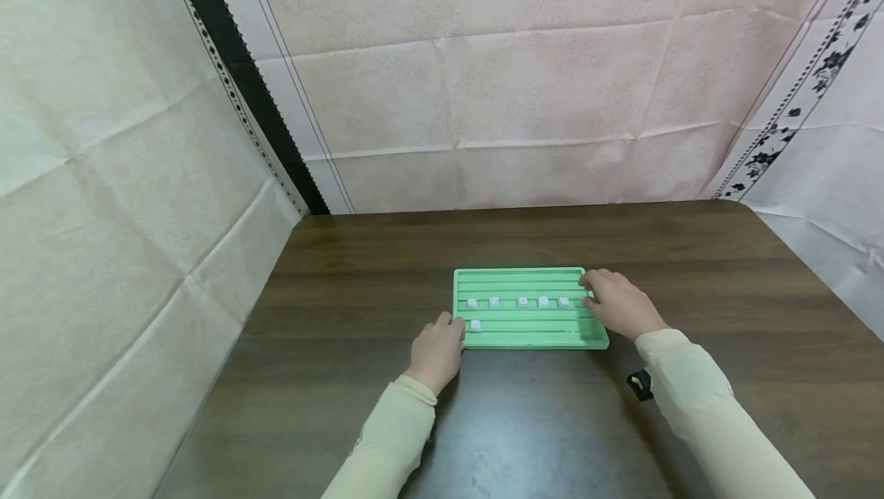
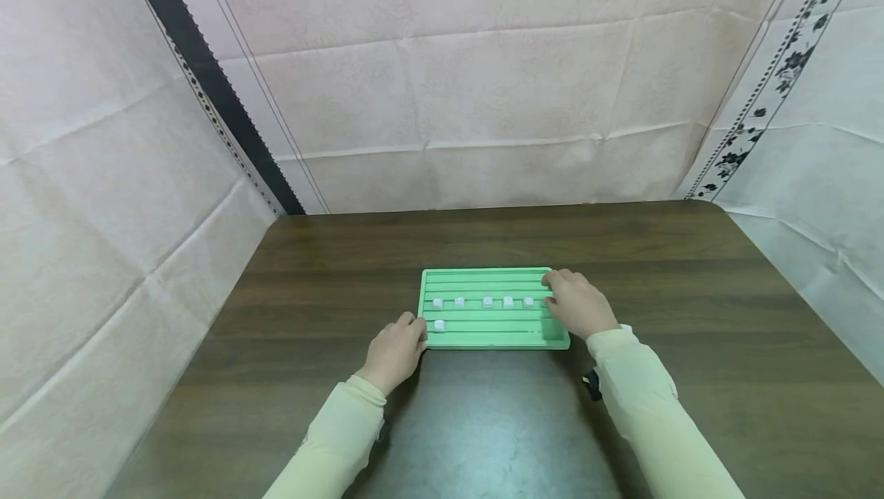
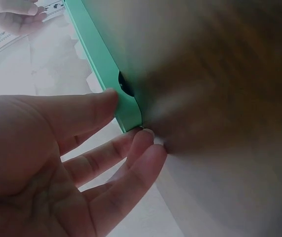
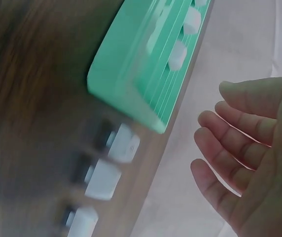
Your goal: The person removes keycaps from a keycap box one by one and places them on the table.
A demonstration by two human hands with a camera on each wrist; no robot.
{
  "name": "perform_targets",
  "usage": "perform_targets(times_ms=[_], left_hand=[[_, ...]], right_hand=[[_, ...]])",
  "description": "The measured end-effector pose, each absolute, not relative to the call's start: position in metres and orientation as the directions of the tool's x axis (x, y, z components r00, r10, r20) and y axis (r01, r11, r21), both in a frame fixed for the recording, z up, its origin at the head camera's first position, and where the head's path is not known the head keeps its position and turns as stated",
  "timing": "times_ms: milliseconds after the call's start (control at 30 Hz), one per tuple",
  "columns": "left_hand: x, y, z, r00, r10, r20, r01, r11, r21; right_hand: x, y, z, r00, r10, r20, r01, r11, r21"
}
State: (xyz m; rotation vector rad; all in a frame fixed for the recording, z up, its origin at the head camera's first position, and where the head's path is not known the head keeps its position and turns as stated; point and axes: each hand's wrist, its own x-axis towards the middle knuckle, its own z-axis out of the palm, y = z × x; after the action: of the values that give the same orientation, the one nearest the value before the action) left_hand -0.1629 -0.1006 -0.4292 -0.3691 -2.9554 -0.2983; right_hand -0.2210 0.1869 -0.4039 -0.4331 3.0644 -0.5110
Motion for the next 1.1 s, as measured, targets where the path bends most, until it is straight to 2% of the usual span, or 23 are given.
perform_targets(times_ms=[700,1100], left_hand=[[-0.162,-0.101,-0.428,-0.957,0.231,0.174,0.26,0.95,0.171],[-0.161,-0.103,-0.429,-0.96,0.232,0.157,0.258,0.952,0.168]], right_hand=[[-0.216,0.112,-0.417,-0.882,-0.444,0.159,-0.471,0.83,-0.298],[-0.216,0.077,-0.423,-0.877,-0.468,0.113,-0.478,0.817,-0.323]])
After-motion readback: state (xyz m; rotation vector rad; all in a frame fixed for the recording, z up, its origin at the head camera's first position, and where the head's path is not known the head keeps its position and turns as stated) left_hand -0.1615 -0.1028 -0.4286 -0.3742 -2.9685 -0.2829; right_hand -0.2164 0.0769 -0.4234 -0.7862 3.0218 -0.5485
